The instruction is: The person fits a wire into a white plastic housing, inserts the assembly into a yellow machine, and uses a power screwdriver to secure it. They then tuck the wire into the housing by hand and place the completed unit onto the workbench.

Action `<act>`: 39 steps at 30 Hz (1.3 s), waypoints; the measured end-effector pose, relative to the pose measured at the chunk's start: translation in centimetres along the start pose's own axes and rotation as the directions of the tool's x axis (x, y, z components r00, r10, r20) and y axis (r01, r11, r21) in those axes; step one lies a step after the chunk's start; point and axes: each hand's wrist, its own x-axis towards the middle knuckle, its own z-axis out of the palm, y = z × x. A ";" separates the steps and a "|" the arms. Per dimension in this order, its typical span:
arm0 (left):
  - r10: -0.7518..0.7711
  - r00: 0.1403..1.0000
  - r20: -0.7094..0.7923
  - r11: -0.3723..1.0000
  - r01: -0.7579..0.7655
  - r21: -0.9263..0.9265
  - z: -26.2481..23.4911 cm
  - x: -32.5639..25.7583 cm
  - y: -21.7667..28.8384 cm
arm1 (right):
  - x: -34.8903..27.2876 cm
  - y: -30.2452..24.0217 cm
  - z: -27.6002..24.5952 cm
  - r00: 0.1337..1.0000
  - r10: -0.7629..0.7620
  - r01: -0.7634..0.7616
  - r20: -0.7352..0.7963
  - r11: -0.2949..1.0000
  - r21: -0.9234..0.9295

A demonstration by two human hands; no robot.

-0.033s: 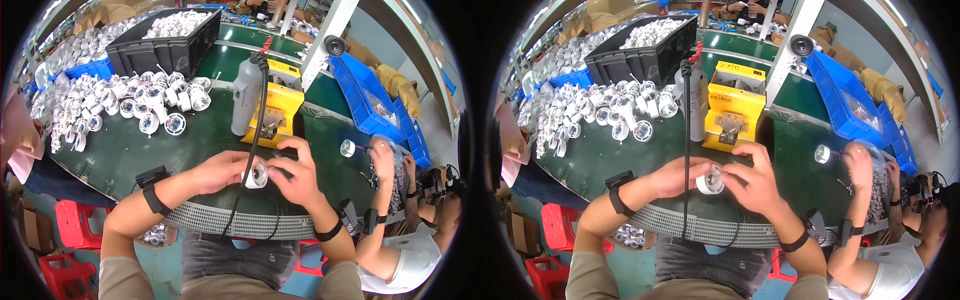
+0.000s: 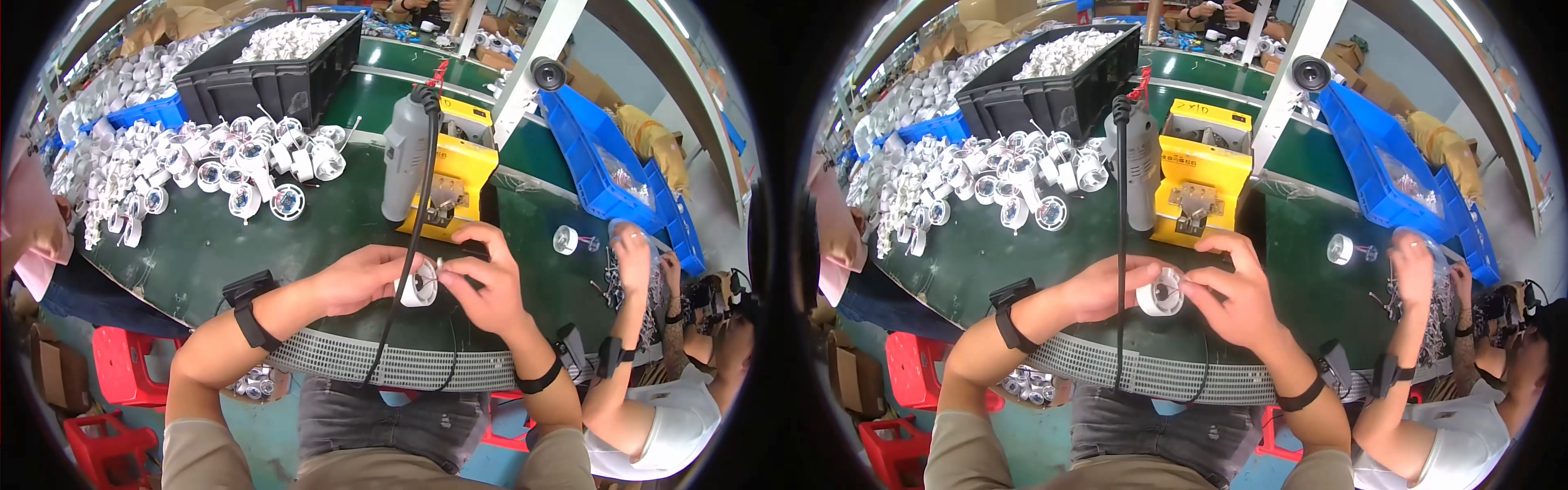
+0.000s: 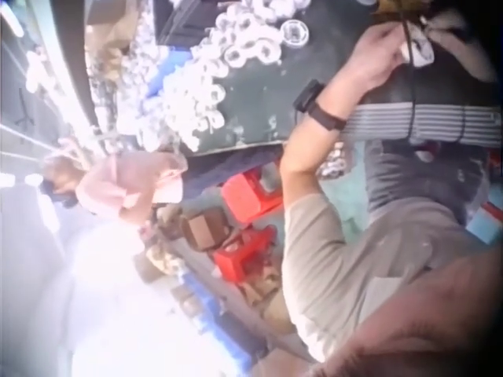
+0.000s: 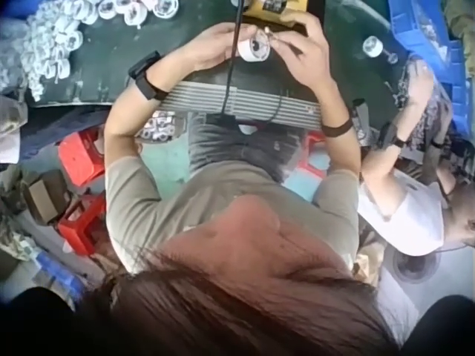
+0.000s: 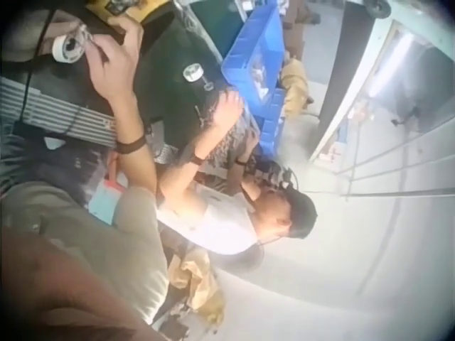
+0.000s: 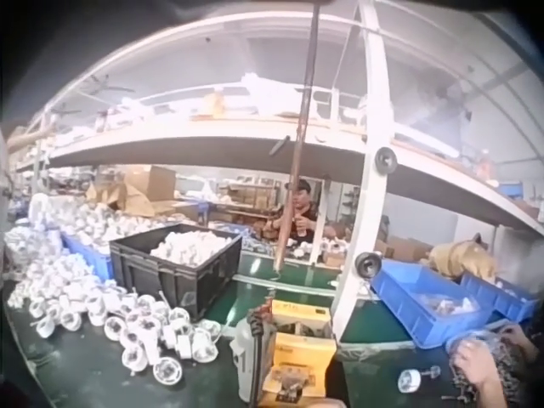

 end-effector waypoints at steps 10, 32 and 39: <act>0.039 0.999 0.000 0.999 -0.039 -0.019 -0.1 -0.3 0.4 | -1.1 0.7 0.5 0.845 0.460 -0.530 0.275 0.641 0.556; 0.046 0.998 -0.053 0.996 -0.050 -0.070 0.7 0.1 -0.2 | -1.5 -0.2 2.6 0.957 0.283 -0.285 0.057 0.958 0.038; 0.094 0.987 -0.128 0.980 -0.114 -0.164 0.8 0.0 0.4 | -0.8 1.0 -1.0 0.995 -0.100 0.095 -0.003 0.960 -0.262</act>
